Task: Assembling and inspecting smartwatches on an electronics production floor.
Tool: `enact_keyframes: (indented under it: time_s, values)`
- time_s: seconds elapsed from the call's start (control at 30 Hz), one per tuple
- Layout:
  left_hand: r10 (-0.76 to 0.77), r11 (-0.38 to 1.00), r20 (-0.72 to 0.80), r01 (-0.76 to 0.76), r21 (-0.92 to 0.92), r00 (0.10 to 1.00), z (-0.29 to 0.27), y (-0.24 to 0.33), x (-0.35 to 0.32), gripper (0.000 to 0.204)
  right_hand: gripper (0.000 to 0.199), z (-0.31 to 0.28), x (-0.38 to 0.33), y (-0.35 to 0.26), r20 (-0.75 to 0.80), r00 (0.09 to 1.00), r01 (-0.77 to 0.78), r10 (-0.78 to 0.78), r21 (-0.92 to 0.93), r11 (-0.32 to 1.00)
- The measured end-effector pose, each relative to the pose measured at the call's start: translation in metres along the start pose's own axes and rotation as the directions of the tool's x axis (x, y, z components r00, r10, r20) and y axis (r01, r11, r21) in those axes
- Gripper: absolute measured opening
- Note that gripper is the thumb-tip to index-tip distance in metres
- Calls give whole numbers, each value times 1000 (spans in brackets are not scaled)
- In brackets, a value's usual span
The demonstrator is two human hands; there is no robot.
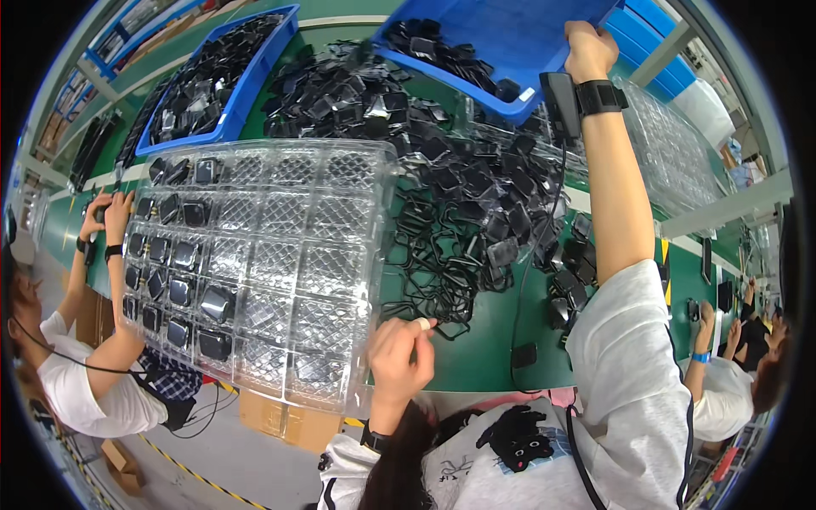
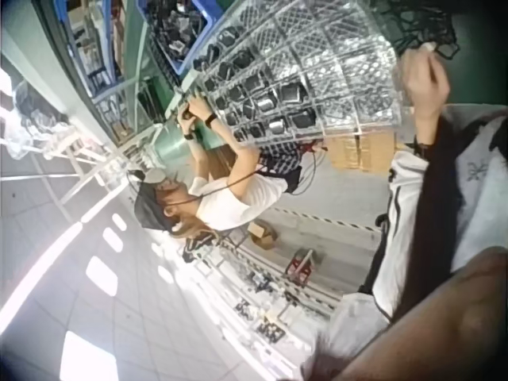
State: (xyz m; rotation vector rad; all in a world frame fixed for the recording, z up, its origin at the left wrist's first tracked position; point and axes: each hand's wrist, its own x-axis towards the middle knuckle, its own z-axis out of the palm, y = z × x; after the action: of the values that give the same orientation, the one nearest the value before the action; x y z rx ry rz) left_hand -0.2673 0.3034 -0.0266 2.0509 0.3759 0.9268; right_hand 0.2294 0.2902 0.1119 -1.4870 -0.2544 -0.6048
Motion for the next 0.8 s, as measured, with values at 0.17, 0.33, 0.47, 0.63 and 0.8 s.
enact_keyframes:
  time_s: [0.17, 0.33, 0.47, 0.63, 0.8]
  values:
    - [74, 997, -48, -74, 2, 996, 1, 1, 0, 18, 30, -35, 1, -25, 64, 954, -299, 293, 116, 947]
    - [131, 989, -41, -133, -68, 991, 1, 7, 0, 20, 60, -64, -31, -93, 198, 851, -514, 487, 120, 849]
    - [212, 972, -77, -218, -87, 974, 13, 41, 31, 31, 15, -112, -18, -101, 372, 863, -455, 343, 274, 847]
    - [134, 953, -191, -179, -244, 973, 40, 71, 75, 98, 14, -146, -103, -183, 551, 762, -564, 340, 307, 767]
    - [294, 899, -479, -409, -155, 827, 54, 68, 107, 98, 9, -197, -151, -215, 718, 623, -666, 312, 277, 693]
